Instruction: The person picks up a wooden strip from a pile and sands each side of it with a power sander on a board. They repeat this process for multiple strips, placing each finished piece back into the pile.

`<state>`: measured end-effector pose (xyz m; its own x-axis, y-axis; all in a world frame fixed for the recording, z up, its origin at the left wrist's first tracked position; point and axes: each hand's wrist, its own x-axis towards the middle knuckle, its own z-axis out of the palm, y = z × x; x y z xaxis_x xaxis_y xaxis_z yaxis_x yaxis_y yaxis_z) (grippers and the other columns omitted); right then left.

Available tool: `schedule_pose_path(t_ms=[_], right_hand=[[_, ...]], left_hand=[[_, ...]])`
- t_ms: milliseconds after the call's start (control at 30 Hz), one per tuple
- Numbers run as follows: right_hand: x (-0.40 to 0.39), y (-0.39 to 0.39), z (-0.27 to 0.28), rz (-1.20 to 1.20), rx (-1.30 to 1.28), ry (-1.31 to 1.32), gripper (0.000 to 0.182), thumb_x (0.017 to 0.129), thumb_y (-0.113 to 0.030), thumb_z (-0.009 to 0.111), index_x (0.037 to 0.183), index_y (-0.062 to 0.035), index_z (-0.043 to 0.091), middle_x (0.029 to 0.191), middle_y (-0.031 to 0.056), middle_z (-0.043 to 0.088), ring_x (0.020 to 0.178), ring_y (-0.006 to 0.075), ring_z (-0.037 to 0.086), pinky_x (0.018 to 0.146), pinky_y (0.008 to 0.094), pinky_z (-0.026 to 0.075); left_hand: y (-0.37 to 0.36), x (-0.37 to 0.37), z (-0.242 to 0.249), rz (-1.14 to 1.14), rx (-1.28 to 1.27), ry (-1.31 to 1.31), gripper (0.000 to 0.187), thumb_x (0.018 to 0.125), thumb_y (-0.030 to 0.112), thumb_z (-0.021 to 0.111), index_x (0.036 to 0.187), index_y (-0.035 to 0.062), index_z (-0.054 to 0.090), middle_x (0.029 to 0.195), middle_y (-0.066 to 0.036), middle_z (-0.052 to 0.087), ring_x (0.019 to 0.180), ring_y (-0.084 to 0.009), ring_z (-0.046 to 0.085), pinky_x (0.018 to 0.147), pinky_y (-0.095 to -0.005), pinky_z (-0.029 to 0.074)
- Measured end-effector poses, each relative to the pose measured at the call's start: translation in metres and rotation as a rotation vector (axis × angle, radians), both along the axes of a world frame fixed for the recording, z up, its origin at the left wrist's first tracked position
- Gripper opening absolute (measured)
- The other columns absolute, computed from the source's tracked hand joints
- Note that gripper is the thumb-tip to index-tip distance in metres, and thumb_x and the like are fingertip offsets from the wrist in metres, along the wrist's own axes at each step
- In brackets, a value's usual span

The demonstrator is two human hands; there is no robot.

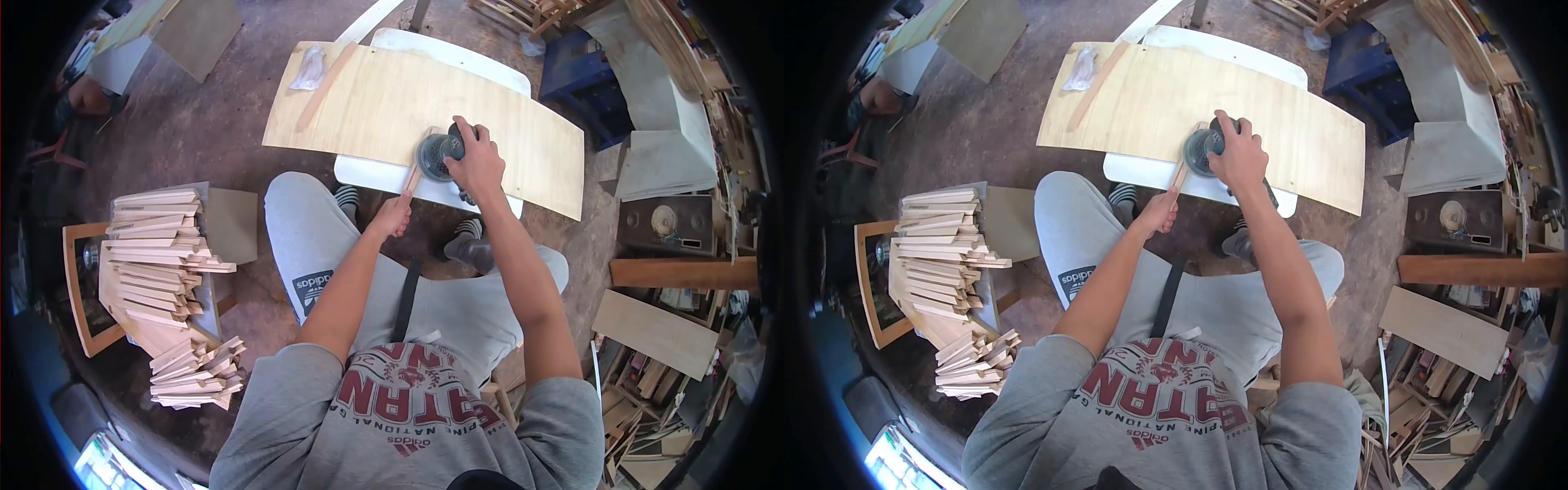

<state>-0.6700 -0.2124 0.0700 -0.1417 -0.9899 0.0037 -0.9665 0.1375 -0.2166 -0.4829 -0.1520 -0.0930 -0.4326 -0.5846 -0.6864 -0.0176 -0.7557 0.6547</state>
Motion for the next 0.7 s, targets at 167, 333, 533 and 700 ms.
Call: schedule_pose_path(t_ms=[167, 333, 533, 700], right_hand=[[-0.011, -0.023, -0.002, -0.034, -0.008, 0.02, 0.085, 0.071, -0.023, 0.082, 0.148, -0.0362, 0.047, 0.141, 0.0161, 0.055, 0.109, 0.0417, 0.067, 0.082, 0.05, 0.06], [-0.02, -0.044, -0.004, -0.072, 0.005, 0.041, 0.086, 0.07, -0.027, 0.081, 0.149, -0.0377, 0.047, 0.141, 0.0147, 0.056, 0.109, 0.0408, 0.068, 0.082, 0.0501, 0.06], [-0.024, -0.063, -0.007, -0.085, 0.008, 0.026, 0.087, 0.07, -0.029, 0.08, 0.15, -0.0386, 0.045, 0.142, 0.0147, 0.056, 0.107, 0.0406, 0.069, 0.083, 0.0499, 0.06], [-0.023, -0.072, -0.006, -0.087, -0.001, 0.018, 0.083, 0.071, -0.022, 0.076, 0.148, -0.0373, 0.048, 0.141, 0.0147, 0.055, 0.107, 0.0425, 0.068, 0.082, 0.0488, 0.06]], left_hand=[[-0.001, -0.001, 0.0, -0.001, 0.012, -0.002, 0.059, 0.103, 0.068, 0.044, 0.084, 0.0116, 0.048, 0.064, 0.002, 0.041, 0.049, -0.0091, 0.039, 0.043, -0.0258, 0.034], [-0.001, -0.002, 0.002, 0.009, 0.023, 0.006, 0.057, 0.104, 0.065, 0.046, 0.083, 0.0112, 0.048, 0.063, 0.002, 0.041, 0.048, -0.0097, 0.039, 0.043, -0.0273, 0.035], [-0.002, -0.002, 0.0, 0.007, 0.024, 0.007, 0.057, 0.104, 0.063, 0.046, 0.082, 0.0108, 0.048, 0.062, 0.002, 0.042, 0.046, -0.0106, 0.04, 0.043, -0.0282, 0.036], [-0.003, -0.002, 0.001, -0.002, 0.034, -0.003, 0.057, 0.104, 0.063, 0.046, 0.081, 0.0106, 0.048, 0.062, 0.001, 0.043, 0.047, -0.0114, 0.041, 0.043, -0.0286, 0.037]])
